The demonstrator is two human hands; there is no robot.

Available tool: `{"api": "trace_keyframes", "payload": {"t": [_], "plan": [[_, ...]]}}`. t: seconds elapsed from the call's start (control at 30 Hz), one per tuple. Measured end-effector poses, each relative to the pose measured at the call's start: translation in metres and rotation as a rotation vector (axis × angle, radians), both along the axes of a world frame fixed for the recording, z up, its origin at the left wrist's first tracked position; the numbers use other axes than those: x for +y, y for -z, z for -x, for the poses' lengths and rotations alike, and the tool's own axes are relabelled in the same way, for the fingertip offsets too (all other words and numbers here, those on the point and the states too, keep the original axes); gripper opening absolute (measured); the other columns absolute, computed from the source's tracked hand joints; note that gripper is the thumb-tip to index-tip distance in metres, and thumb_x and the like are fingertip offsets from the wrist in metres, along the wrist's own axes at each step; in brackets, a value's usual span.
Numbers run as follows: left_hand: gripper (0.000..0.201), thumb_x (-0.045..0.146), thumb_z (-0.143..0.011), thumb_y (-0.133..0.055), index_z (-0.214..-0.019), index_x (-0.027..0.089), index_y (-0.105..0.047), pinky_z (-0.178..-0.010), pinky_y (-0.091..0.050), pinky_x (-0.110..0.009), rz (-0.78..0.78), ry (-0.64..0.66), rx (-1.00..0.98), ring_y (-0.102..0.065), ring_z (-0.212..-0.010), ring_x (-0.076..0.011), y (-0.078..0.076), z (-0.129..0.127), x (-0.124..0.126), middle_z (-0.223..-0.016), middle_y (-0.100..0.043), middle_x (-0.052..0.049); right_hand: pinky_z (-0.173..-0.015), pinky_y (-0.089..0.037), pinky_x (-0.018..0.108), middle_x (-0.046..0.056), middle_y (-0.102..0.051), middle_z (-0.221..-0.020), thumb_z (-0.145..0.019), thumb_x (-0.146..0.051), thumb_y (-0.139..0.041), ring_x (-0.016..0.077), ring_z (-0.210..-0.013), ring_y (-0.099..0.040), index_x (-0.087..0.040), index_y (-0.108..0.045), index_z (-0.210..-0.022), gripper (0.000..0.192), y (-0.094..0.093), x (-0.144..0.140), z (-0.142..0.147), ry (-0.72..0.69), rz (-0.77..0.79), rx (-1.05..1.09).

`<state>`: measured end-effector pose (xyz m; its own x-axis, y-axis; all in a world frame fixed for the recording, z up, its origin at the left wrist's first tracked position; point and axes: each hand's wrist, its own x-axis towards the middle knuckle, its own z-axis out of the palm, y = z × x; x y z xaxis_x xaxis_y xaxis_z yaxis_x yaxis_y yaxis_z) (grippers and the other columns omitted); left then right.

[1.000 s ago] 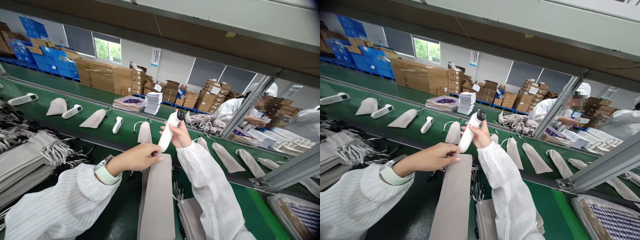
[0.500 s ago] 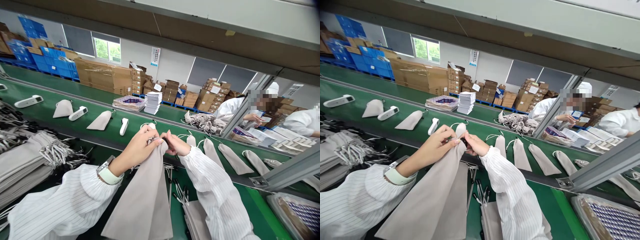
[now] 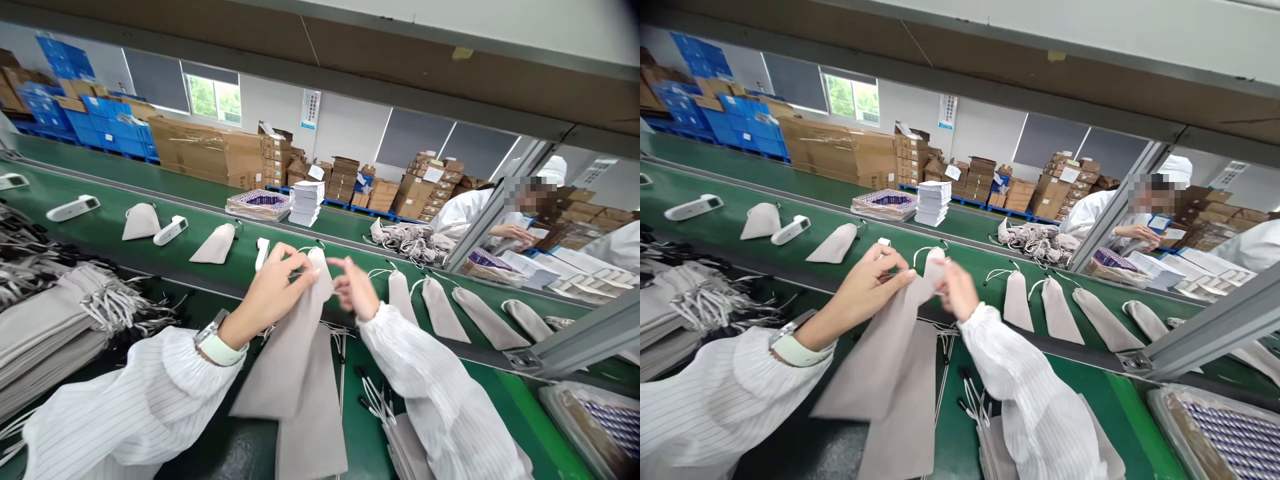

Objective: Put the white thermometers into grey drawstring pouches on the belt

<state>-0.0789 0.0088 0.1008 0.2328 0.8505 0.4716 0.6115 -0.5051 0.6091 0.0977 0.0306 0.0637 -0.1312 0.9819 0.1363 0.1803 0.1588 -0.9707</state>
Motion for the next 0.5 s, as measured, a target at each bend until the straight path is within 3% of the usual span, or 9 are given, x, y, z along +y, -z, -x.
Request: {"api": "trace_keyframes", "payload": {"t": [0.1, 0.17, 0.23, 0.33, 0.4, 0.47, 0.5], "plan": [[0.035, 0.047, -0.078, -0.040, -0.066, 0.017, -0.054, -0.047, -0.030, -0.021, 0.301, 0.135, 0.153, -0.041, -0.052, -0.0111, -0.008, 0.002, -0.007, -0.058, -0.043, 0.003, -0.043, -0.035, 0.019, -0.004, -0.047, -0.046, -0.072, -0.060, -0.036, 0.0079, -0.041, -0.043, -0.017, -0.053, -0.092, 0.051, 0.002, 0.029, -0.047, 0.437, -0.281, -0.138], [0.038, 0.047, -0.077, -0.041, -0.055, 0.017, -0.049, -0.041, -0.023, -0.021, 0.508, 0.329, 0.181, -0.033, -0.043, -0.0086, -0.013, 0.000, -0.015, -0.047, -0.035, 0.005, -0.048, -0.038, 0.020, -0.004, -0.047, -0.044, -0.070, -0.059, -0.040, 0.0086, -0.043, -0.045, -0.016, -0.054, -0.080, 0.046, 0.006, 0.042, -0.069, 0.513, -0.291, -0.214], [0.037, 0.044, -0.079, -0.040, -0.056, 0.017, -0.048, -0.040, -0.020, -0.020, 0.555, 0.400, 0.040, -0.027, -0.041, -0.0071, -0.017, -0.002, -0.022, -0.046, -0.029, 0.006, -0.044, -0.036, 0.020, -0.004, -0.048, -0.043, -0.071, -0.059, -0.037, 0.0078, -0.038, -0.040, -0.015, -0.054, -0.083, 0.049, 0.010, 0.042, -0.069, 0.405, -0.236, -0.165], [0.032, 0.041, -0.084, -0.034, -0.070, 0.018, -0.053, -0.041, -0.023, -0.019, 0.385, 0.285, -0.281, -0.030, -0.043, -0.0070, -0.020, -0.006, -0.026, -0.052, -0.033, 0.005, -0.044, -0.038, 0.021, 0.000, -0.059, -0.066, -0.066, -0.061, -0.044, 0.0084, -0.043, -0.045, -0.018, -0.042, -0.112, 0.063, 0.012, 0.017, -0.027, -0.076, -0.227, -0.008], [0.030, 0.038, -0.085, -0.034, -0.077, 0.018, -0.055, -0.048, -0.034, -0.018, 0.219, 0.211, -0.382, -0.042, -0.054, -0.0086, -0.021, -0.008, -0.026, -0.064, -0.045, 0.002, -0.059, -0.045, 0.025, 0.004, -0.059, -0.091, -0.056, -0.054, -0.061, 0.0130, -0.067, -0.056, -0.022, -0.033, -0.122, 0.078, 0.010, -0.005, 0.009, -0.378, -0.276, 0.022], [0.028, 0.035, -0.086, -0.034, -0.083, 0.019, -0.057, -0.065, -0.041, -0.021, 0.088, 0.202, -0.381, -0.050, -0.076, -0.0120, -0.019, -0.010, -0.024, -0.083, -0.052, -0.001, -0.074, -0.044, 0.029, 0.006, -0.053, -0.104, -0.055, -0.043, -0.066, 0.0161, -0.086, -0.055, -0.022, -0.033, -0.121, 0.076, 0.005, -0.016, 0.029, -0.386, -0.335, 0.026], [0.027, 0.034, -0.086, -0.034, -0.087, 0.019, -0.057, -0.073, -0.041, -0.023, 0.034, 0.196, -0.353, -0.050, -0.086, -0.0135, -0.018, -0.011, -0.023, -0.092, -0.053, -0.002, -0.078, -0.043, 0.030, 0.007, -0.051, -0.107, -0.057, -0.039, -0.066, 0.0167, -0.090, -0.054, -0.022, -0.034, -0.120, 0.072, 0.002, -0.015, 0.028, -0.286, -0.375, 0.030]]}}
